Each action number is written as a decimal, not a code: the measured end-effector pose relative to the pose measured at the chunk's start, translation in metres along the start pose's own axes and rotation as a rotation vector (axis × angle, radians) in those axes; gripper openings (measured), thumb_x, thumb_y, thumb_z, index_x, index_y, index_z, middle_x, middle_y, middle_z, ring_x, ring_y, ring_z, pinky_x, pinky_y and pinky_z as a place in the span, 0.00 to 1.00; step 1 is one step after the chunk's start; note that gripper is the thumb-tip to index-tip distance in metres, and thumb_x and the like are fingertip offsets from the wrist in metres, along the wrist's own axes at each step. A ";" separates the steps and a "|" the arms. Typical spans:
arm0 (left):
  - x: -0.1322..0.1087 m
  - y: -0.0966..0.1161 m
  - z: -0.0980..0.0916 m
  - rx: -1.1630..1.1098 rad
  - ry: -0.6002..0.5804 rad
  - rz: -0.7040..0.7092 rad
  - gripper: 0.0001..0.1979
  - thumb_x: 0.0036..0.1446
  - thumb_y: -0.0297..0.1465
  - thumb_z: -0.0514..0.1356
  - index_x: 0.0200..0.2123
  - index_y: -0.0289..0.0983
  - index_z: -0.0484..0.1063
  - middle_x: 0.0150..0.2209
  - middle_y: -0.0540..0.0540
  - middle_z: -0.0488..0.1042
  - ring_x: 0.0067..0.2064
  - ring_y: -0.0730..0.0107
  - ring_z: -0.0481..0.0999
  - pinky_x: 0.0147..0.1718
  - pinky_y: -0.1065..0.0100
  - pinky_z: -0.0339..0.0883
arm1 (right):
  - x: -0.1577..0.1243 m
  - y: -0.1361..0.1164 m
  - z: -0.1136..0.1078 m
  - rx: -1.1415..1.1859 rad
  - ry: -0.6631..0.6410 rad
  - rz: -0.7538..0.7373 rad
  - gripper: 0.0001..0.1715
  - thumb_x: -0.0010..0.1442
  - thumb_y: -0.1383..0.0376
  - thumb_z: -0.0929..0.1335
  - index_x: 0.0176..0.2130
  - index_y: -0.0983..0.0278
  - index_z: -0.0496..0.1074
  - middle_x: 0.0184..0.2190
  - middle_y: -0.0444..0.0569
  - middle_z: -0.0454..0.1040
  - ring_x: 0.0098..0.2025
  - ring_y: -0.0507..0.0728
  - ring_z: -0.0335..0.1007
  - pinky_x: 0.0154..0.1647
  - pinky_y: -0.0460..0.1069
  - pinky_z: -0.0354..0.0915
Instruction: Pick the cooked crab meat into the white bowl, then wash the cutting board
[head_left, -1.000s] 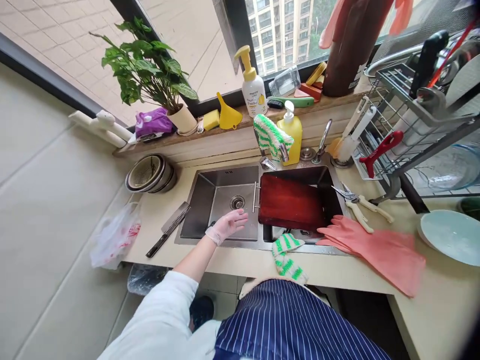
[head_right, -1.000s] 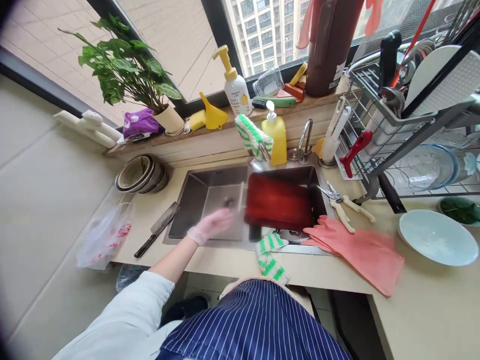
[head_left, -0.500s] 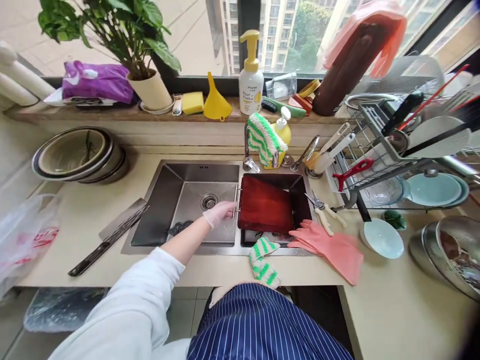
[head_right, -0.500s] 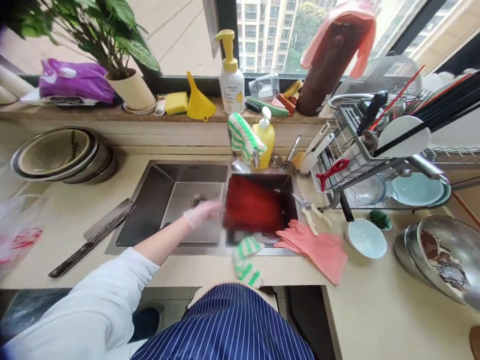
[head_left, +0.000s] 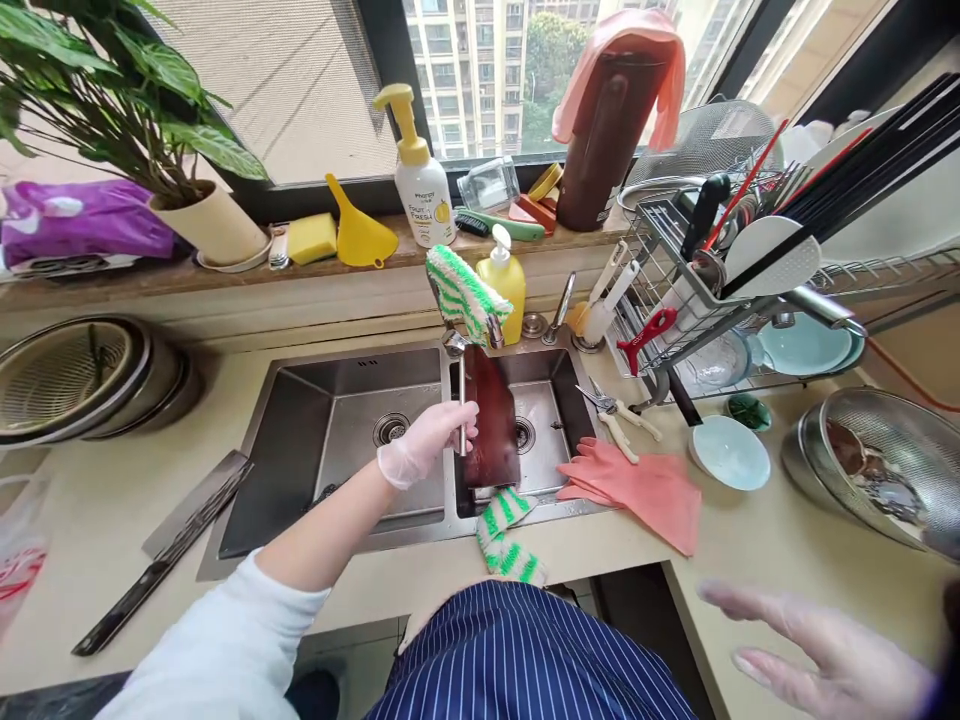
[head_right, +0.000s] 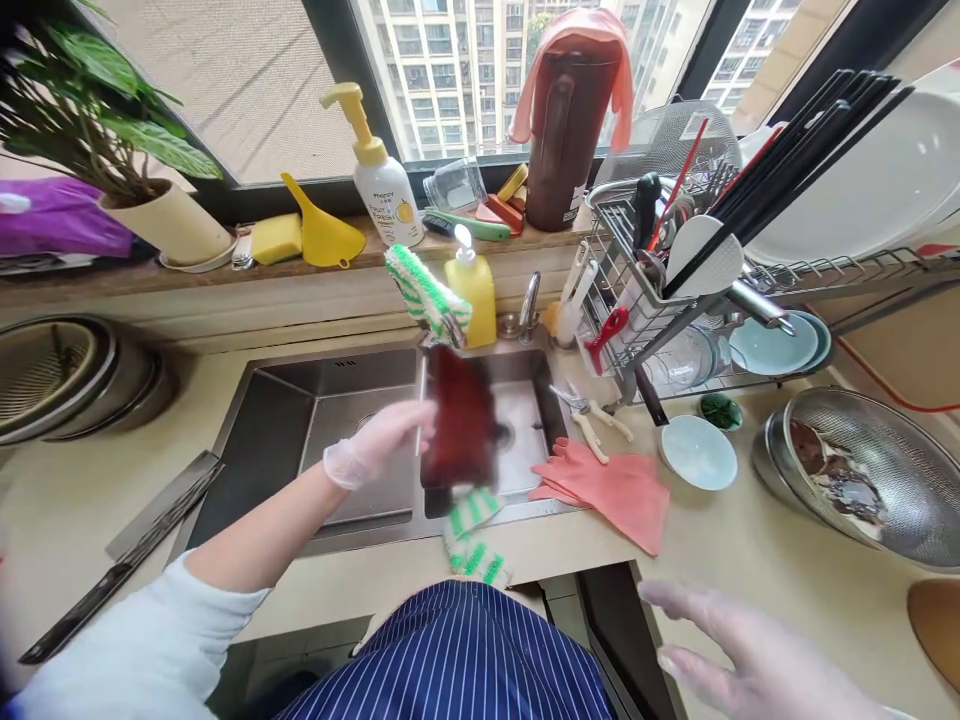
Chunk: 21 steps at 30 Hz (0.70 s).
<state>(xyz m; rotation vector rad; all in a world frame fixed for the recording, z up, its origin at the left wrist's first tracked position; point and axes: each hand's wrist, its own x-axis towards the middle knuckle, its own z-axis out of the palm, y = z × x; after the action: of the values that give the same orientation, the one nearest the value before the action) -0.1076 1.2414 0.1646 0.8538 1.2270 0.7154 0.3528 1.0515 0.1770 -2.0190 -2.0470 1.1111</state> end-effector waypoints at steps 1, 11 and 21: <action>-0.005 0.005 0.004 0.043 -0.002 0.009 0.17 0.50 0.43 0.66 0.23 0.36 0.69 0.23 0.49 0.70 0.22 0.73 0.68 0.23 0.70 0.63 | 0.008 -0.005 0.000 0.004 -0.091 0.024 0.26 0.49 0.41 0.70 0.48 0.39 0.76 0.50 0.46 0.77 0.51 0.65 0.75 0.52 0.56 0.73; -0.041 0.033 0.011 0.201 0.088 0.029 0.16 0.49 0.44 0.65 0.23 0.36 0.71 0.24 0.47 0.72 0.23 0.72 0.68 0.23 0.69 0.62 | 0.041 -0.054 0.028 0.277 -0.152 0.032 0.32 0.55 0.42 0.66 0.53 0.55 0.75 0.53 0.51 0.76 0.54 0.65 0.72 0.57 0.55 0.69; -0.020 0.029 0.038 0.199 0.130 0.065 0.18 0.47 0.46 0.67 0.22 0.37 0.70 0.22 0.48 0.71 0.22 0.71 0.66 0.23 0.69 0.59 | 0.026 -0.030 0.106 0.326 0.033 0.095 0.34 0.58 0.44 0.63 0.53 0.61 0.74 0.56 0.55 0.73 0.58 0.64 0.69 0.61 0.57 0.64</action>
<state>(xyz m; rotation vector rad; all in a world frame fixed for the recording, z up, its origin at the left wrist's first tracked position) -0.0751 1.2332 0.2040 1.0281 1.4092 0.7181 0.2701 1.0314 0.1033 -1.9697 -1.6400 1.3183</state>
